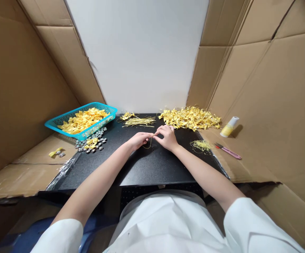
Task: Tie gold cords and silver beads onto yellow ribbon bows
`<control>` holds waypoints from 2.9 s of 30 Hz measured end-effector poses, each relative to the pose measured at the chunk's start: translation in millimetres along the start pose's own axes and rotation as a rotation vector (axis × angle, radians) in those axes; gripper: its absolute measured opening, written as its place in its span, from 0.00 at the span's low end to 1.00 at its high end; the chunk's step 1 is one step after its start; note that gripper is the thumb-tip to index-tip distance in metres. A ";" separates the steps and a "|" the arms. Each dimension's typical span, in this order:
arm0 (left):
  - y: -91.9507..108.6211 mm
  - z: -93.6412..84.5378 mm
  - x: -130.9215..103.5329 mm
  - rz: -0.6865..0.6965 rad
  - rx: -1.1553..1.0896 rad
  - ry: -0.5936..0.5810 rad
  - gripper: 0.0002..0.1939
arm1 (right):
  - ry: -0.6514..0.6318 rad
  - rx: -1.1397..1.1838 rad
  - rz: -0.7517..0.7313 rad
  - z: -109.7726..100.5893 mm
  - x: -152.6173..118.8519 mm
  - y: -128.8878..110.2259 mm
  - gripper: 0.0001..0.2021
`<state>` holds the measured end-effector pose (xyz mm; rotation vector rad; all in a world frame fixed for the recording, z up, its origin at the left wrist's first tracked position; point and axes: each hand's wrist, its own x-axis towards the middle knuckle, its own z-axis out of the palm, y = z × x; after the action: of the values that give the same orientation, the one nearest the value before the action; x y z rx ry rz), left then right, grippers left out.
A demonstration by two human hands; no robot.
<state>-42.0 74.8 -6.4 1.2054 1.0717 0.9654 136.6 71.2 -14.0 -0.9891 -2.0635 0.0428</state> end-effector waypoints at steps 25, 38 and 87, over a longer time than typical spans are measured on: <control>1.1 5.9 -6.4 0.067 -0.040 -0.115 0.15 | -0.075 0.354 -0.084 -14.6 8.4 17.2 0.06; 2.2 5.8 -7.0 0.059 -0.013 -0.090 0.15 | -0.064 0.235 -0.117 -8.9 5.3 18.4 0.03; 0.3 6.6 -7.5 0.106 0.313 0.053 0.14 | -0.068 0.171 -0.086 2.0 1.8 14.7 0.05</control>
<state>-37.3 66.0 -4.9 1.5115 1.2434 0.9371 143.9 83.2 -19.3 -0.8035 -2.1229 0.2072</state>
